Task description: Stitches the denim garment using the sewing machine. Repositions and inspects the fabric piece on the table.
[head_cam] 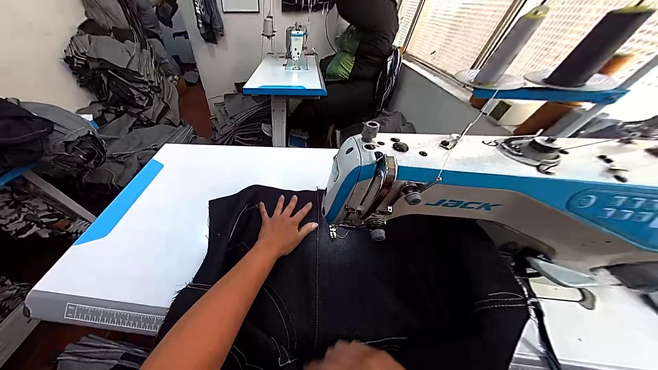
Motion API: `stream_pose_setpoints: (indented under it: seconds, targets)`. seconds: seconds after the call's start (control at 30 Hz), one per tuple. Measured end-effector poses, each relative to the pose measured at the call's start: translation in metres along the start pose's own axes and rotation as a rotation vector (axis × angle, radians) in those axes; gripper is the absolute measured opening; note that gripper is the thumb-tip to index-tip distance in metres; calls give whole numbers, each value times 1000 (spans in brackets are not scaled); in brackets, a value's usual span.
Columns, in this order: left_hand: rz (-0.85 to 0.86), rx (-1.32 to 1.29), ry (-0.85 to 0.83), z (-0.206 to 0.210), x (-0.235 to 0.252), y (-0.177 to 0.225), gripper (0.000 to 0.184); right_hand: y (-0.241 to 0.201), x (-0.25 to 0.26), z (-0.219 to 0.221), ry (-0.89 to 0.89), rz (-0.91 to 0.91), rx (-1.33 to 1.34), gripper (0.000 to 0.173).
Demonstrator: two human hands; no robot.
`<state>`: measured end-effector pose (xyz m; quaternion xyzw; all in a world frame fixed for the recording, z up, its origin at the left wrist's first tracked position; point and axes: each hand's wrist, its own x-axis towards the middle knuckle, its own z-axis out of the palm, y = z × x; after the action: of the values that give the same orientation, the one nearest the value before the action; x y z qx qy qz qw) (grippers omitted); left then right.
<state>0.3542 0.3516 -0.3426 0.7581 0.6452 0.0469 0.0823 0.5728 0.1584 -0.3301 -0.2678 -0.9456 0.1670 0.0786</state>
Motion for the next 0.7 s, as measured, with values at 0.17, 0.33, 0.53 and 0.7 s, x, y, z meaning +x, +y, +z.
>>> stream_pose_setpoints:
  seconds: [0.17, 0.33, 0.53, 0.7]
  targets:
    - [8, -77, 23, -8, -75, 33, 80, 92, -25, -2, 338, 442, -315, 94]
    - [-58, 21, -33, 21, -97, 21, 96, 133, -19, -7, 152, 416, -315, 108]
    - [-100, 45, -8, 19, -108, 14, 91, 126, -7, -10, 91, 402, -279, 111]
    - [-103, 40, -60, 16, -108, 16, 91, 125, -17, -26, 118, 346, -126, 100]
